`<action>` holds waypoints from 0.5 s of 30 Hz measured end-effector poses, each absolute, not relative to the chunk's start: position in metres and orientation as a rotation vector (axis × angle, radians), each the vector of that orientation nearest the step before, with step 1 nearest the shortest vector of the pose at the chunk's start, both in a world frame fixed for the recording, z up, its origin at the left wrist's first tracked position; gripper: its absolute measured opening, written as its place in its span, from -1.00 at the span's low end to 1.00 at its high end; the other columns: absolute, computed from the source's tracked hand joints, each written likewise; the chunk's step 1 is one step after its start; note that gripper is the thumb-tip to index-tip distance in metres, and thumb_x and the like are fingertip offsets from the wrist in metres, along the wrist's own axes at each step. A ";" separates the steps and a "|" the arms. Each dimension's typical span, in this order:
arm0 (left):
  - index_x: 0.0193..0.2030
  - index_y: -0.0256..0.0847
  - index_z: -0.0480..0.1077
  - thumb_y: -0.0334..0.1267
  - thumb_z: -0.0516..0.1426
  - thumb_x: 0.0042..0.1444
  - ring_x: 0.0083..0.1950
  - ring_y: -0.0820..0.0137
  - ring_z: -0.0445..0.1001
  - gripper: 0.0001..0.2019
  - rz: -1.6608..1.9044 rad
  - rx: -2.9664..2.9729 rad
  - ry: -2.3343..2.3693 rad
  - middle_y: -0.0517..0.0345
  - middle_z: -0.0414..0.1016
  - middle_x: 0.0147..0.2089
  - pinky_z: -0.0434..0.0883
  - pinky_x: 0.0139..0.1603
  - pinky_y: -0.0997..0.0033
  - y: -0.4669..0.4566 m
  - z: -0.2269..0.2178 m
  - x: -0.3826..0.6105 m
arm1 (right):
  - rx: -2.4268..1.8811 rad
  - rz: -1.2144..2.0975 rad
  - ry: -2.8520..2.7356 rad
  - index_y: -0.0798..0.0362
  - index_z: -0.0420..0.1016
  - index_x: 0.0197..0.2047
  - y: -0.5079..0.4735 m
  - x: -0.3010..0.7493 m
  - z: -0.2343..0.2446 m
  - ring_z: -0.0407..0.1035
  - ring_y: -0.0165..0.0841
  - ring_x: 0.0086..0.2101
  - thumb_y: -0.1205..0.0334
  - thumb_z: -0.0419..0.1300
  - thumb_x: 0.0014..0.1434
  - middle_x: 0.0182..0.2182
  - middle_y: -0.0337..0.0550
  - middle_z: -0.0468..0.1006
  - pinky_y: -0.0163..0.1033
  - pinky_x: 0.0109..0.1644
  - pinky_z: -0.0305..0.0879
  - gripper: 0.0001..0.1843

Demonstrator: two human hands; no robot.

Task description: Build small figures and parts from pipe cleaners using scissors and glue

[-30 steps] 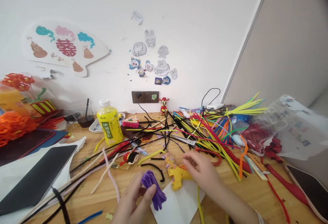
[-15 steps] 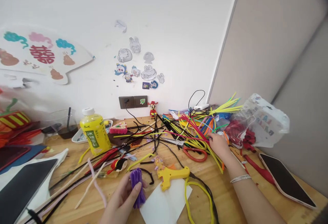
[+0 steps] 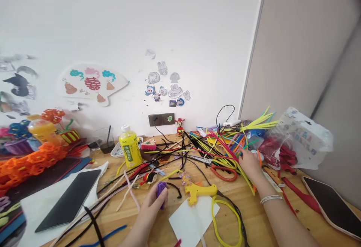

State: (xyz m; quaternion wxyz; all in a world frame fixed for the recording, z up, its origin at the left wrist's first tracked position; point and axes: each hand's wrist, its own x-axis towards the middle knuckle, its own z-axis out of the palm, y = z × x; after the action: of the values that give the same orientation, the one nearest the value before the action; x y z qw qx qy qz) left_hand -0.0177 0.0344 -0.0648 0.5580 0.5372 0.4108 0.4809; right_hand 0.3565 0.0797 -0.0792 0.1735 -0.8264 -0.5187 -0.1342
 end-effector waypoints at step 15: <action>-0.73 -0.14 0.06 0.22 0.01 -0.17 -0.76 0.58 -0.07 -0.53 1.081 1.228 1.065 0.41 -0.04 -0.82 -0.05 -0.73 0.53 0.043 -0.074 -0.022 | -2.337 -0.332 -1.350 0.18 0.37 -0.04 0.090 0.364 -0.095 0.30 -0.20 -0.14 0.36 0.03 0.05 -0.16 0.06 0.48 -0.22 -0.09 0.04 -0.63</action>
State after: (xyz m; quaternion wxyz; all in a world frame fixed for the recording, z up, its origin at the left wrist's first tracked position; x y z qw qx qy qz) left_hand -0.0224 0.0427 -0.0735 0.5603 0.5209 0.4519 0.4588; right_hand 0.3644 0.0900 -0.0953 0.2095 -0.8404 -0.4853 -0.1193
